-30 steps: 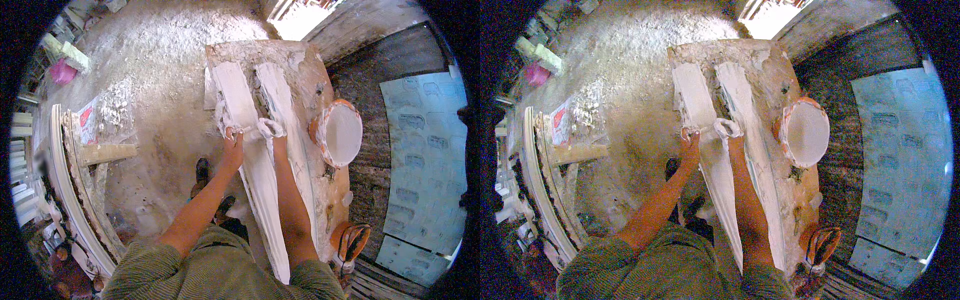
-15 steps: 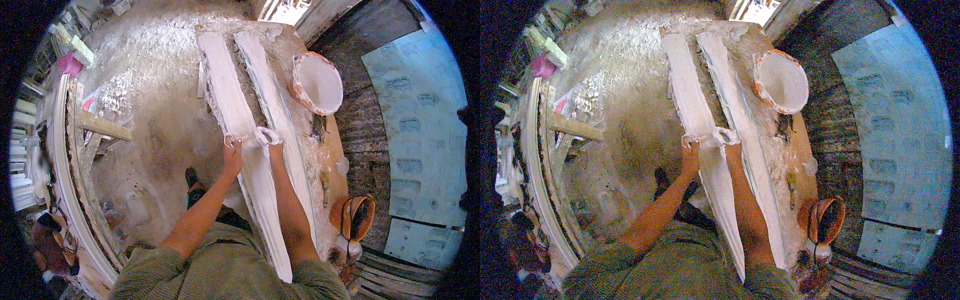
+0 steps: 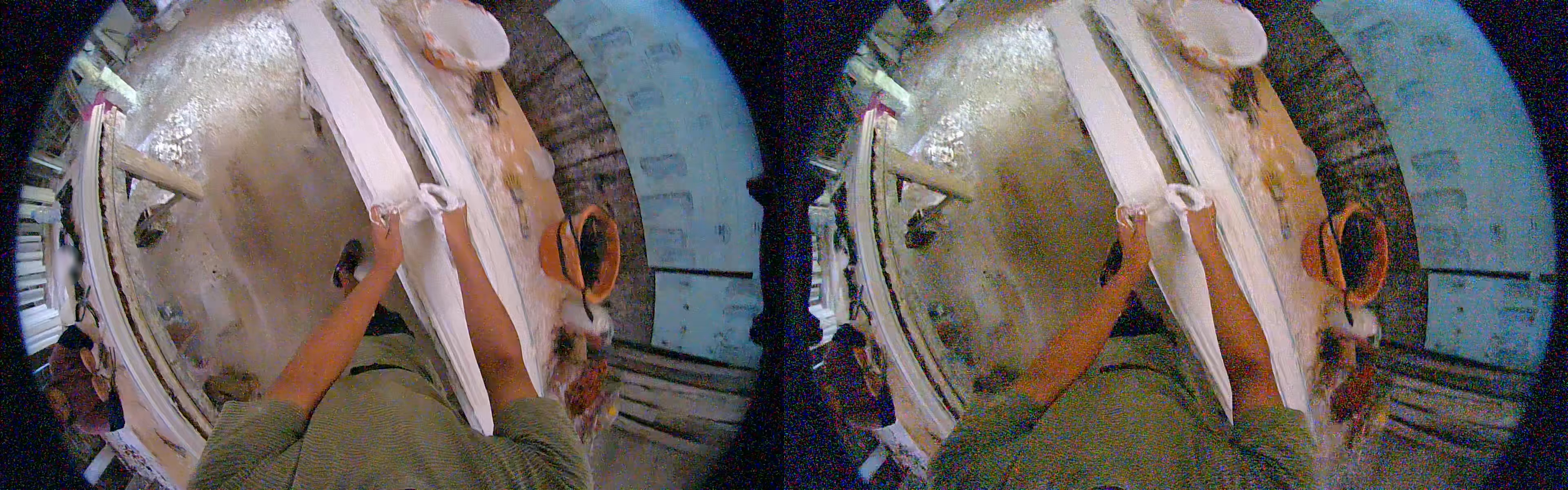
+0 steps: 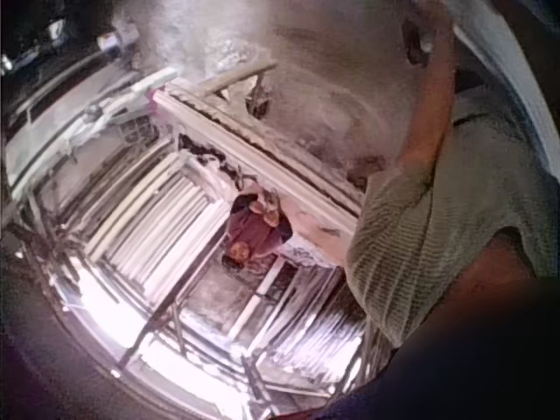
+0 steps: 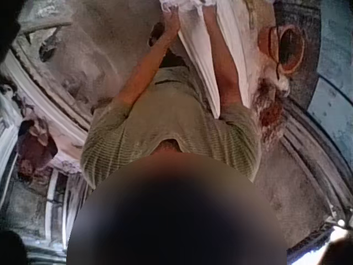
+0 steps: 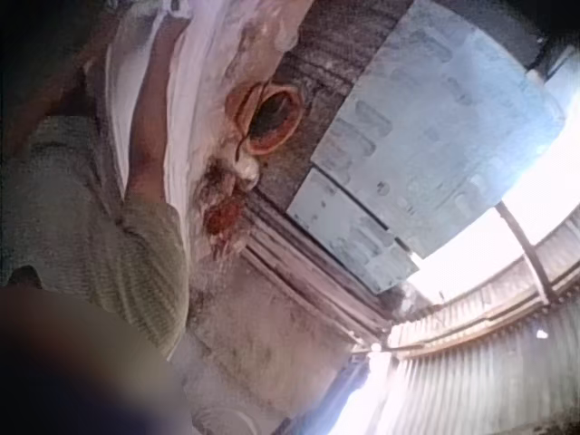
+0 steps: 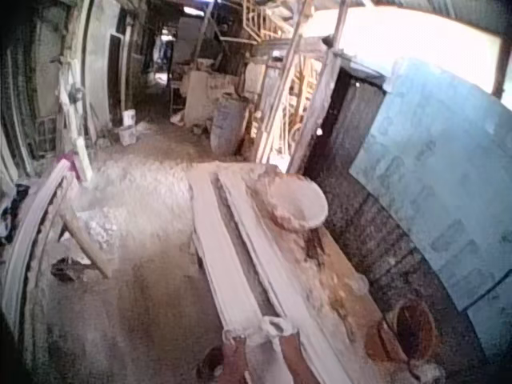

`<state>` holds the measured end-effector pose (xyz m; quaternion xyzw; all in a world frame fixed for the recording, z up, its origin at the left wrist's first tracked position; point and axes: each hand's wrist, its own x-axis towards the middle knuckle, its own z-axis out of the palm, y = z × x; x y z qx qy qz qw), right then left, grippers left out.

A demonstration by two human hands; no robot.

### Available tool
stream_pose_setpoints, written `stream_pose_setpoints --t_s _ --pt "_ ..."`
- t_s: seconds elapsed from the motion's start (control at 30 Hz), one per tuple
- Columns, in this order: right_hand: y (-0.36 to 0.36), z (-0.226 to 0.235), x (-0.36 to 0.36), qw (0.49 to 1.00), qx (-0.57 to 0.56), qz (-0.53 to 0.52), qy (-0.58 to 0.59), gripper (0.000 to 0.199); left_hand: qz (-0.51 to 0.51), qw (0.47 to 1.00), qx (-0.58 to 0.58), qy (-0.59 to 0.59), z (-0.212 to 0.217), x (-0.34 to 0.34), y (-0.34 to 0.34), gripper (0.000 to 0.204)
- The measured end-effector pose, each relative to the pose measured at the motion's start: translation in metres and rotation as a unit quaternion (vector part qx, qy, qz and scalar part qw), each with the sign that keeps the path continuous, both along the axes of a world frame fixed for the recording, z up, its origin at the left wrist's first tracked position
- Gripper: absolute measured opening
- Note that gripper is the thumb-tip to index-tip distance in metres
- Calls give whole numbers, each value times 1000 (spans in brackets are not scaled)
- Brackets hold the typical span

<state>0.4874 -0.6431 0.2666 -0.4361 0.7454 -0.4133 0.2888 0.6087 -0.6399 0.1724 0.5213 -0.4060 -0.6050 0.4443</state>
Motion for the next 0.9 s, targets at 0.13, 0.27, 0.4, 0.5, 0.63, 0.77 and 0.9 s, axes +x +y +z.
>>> stream_pose_setpoints --t_s 0.13,0.27,0.4,0.5,0.63,0.77,0.9 --pt "61 -6 -11 1000 -7 1 -15 23 -24 999 10 -25 -1 -7 63 64" --pt "137 -17 -24 998 32 -31 -48 23 -46 997 47 -40 3 -16 130 60" --pt "205 -25 -39 996 36 -36 -72 24 -31 999 19 -1 2 -26 201 58" --pt "260 -28 -48 1000 20 -10 -22 23 44 999 -22 -7 -5 -41 259 48" --pt "329 -31 -55 999 20 -12 -42 23 17 1000 -16 -4 -11 -46 325 44" --pt "402 -32 -66 996 28 -6 -79 22 1 999 -35 24 -1 -50 396 42" --pt "475 -37 -73 998 -51 33 -17 21 47 996 -79 -3 19 -58 478 34"
